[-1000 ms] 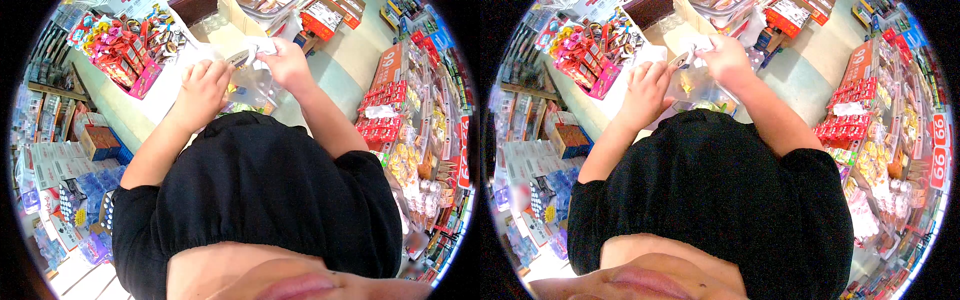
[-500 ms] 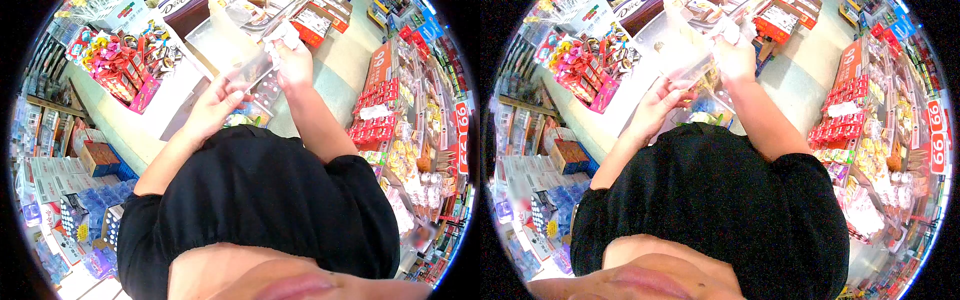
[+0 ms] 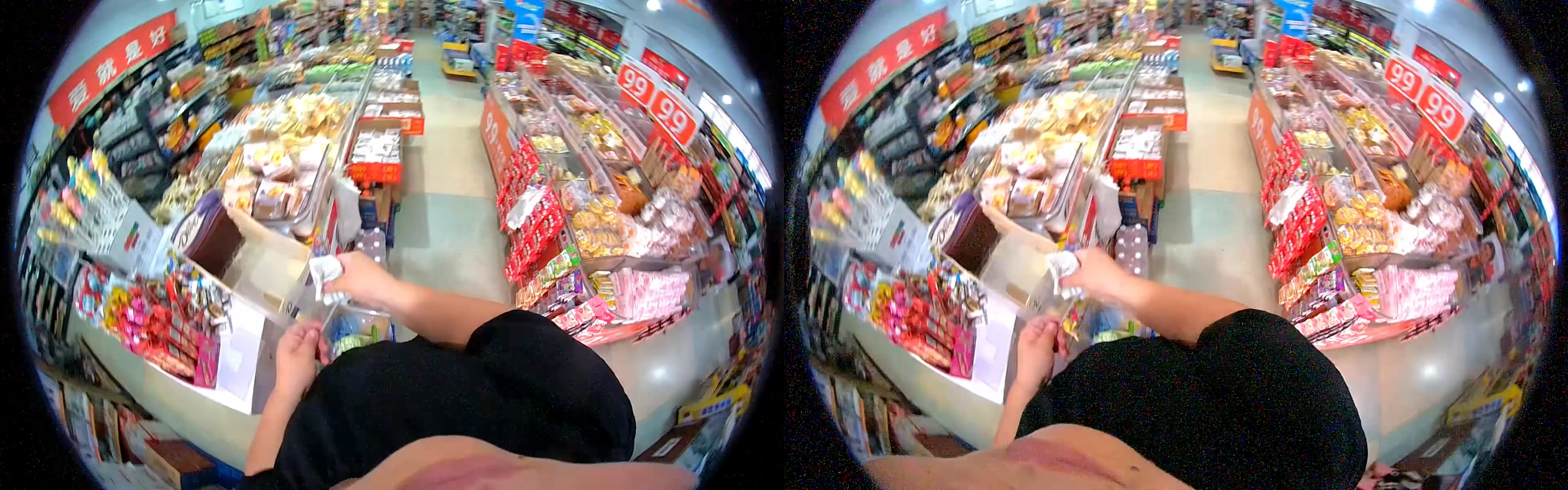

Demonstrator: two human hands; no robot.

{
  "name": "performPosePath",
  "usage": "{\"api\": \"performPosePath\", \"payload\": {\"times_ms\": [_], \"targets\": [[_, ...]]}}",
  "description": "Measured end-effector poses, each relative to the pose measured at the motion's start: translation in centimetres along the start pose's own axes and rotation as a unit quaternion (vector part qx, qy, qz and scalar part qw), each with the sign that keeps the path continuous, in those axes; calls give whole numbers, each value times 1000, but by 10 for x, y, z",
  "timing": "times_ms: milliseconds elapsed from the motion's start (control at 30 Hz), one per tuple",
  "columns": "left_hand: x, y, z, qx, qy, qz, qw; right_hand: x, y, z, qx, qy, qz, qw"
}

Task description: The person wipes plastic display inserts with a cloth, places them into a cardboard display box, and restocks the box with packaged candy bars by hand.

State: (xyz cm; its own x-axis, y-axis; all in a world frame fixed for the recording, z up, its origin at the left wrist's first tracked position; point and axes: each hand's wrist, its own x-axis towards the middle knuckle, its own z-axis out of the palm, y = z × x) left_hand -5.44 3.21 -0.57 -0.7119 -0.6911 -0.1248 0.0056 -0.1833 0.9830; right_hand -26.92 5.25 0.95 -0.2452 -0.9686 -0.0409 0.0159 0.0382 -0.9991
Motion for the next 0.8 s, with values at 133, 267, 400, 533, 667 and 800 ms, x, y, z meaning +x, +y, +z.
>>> {"api": "performPosePath", "payload": {"times_ms": [133, 267, 400, 533, 667, 800], "targets": [[3, -7, 1, -2, -7, 3, 1000, -16, -9, 7, -152, 51, -97, 982], [2, 4, 7, 74, -29, 72, 994, -8, -7, 6, -145, 112, -26, 983], [0, 24, 9, 108, 49, 34, 992, 39, 42, -30, -202, 236, -204, 928], [-1, 34, 6, 8, 94, 35, 995, 1, -29, -35, -169, 258, -243, 920], [11, 26, 5, -38, 49, 64, 996, -2, -30, -30, -320, 178, -346, 864], [3, 27, 9, -29, 47, 72, 996, -3, -33, -13, -415, 229, -465, 748]]}}
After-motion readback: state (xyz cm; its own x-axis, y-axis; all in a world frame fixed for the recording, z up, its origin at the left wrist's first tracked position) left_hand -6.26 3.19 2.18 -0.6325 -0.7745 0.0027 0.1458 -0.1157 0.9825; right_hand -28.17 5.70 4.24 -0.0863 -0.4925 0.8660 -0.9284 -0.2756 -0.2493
